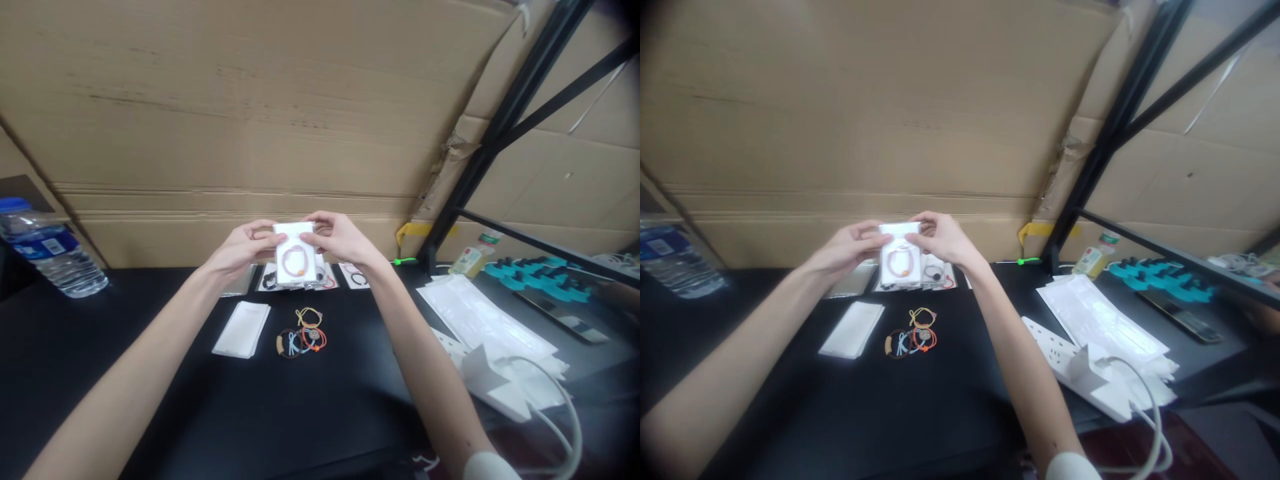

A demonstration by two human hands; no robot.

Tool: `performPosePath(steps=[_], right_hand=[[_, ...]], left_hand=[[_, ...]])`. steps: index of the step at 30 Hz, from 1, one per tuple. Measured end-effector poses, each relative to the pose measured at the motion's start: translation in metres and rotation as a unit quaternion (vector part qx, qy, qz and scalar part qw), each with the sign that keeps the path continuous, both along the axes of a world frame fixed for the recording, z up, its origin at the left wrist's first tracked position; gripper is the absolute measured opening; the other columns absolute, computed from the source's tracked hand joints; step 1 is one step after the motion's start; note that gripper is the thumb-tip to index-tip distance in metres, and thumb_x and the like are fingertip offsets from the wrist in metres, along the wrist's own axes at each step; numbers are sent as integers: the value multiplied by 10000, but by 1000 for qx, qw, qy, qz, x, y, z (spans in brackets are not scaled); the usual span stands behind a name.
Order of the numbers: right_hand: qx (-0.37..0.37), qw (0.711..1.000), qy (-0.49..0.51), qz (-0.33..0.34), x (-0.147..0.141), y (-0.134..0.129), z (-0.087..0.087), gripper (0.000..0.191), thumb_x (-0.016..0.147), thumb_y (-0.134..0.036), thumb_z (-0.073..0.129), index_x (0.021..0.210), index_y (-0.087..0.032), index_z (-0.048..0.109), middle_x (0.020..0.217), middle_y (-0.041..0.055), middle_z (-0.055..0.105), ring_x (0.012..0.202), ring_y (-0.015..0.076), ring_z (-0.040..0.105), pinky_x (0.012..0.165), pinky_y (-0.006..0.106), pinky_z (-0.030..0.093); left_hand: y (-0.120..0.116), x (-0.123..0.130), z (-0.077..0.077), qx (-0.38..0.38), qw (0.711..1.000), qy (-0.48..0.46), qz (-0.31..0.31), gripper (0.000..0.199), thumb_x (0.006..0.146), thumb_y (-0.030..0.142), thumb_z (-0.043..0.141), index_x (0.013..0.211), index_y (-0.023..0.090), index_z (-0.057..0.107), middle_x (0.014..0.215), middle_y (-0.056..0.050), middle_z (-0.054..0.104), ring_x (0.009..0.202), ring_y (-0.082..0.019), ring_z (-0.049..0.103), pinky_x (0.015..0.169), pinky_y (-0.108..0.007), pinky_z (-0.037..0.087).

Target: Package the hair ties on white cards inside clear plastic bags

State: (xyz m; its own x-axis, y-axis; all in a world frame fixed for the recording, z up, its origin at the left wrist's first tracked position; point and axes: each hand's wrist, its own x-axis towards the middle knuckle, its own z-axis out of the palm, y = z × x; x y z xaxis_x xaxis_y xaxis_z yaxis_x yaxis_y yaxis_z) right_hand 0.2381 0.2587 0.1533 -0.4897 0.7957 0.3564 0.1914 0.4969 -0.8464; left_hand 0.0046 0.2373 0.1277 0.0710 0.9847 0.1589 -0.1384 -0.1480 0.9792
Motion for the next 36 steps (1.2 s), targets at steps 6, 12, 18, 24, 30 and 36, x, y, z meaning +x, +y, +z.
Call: performPosePath(steps=[6, 12, 18, 24, 30, 36], right_hand=[[-50, 998, 20, 38, 3, -1, 5, 326, 884, -327, 827, 1161, -182, 738, 1140, 103, 782, 990, 218, 743, 757, 327, 668], [-28, 997, 50, -47, 26, 4, 11, 277, 898, -296, 791, 1145, -181, 747, 1146, 114, 786, 972, 205, 761, 771, 319, 663], [-31, 996, 8, -79, 25, 0, 11, 302, 923, -286, 736, 1204, -220, 649, 1134, 117, 787, 919, 222, 774, 677, 314, 651], [-1, 993, -102, 61, -2, -3, -7, 252, 930, -307, 725, 1149, -249, 614, 972, 46, 796, 796, 196, 766, 661, 318, 631], [54, 987, -127, 79, -8, 4, -12, 144, 891, -194, 702, 1034, -209, 703, 1006, 57, 791, 922, 196, 759, 752, 312, 634], [39, 991, -114, 53, -4, 7, -15, 116, 932, -270, 683, 1033, -233, 726, 1053, 56, 790, 946, 212, 755, 705, 320, 629]], left_hand=[[-2, -7, 10, 32, 999, 41, -2, 327, 660, 312, 1003, 851, 171, 777, 881, -78, 787, 725, -183, 724, 695, -330, 625], [10, -31, 4, 12, 994, -52, 90, 246, 726, 181, 942, 917, 166, 789, 905, -57, 790, 746, -137, 722, 722, -259, 627], [15, -34, -2, -38, 988, -52, 139, 261, 732, 73, 904, 953, 146, 789, 955, -90, 810, 781, -163, 756, 707, -266, 642], [22, -24, -18, -50, 992, -47, 101, 280, 689, 98, 935, 908, 143, 767, 948, -98, 802, 779, -165, 756, 727, -283, 637], [25, -25, -26, -17, 995, -2, 99, 323, 665, 230, 986, 906, 146, 787, 967, -115, 797, 759, -178, 749, 714, -314, 639], [21, -25, -20, -8, 993, 44, 111, 327, 679, 271, 987, 934, 166, 813, 1023, -132, 816, 823, -210, 770, 757, -347, 651]])
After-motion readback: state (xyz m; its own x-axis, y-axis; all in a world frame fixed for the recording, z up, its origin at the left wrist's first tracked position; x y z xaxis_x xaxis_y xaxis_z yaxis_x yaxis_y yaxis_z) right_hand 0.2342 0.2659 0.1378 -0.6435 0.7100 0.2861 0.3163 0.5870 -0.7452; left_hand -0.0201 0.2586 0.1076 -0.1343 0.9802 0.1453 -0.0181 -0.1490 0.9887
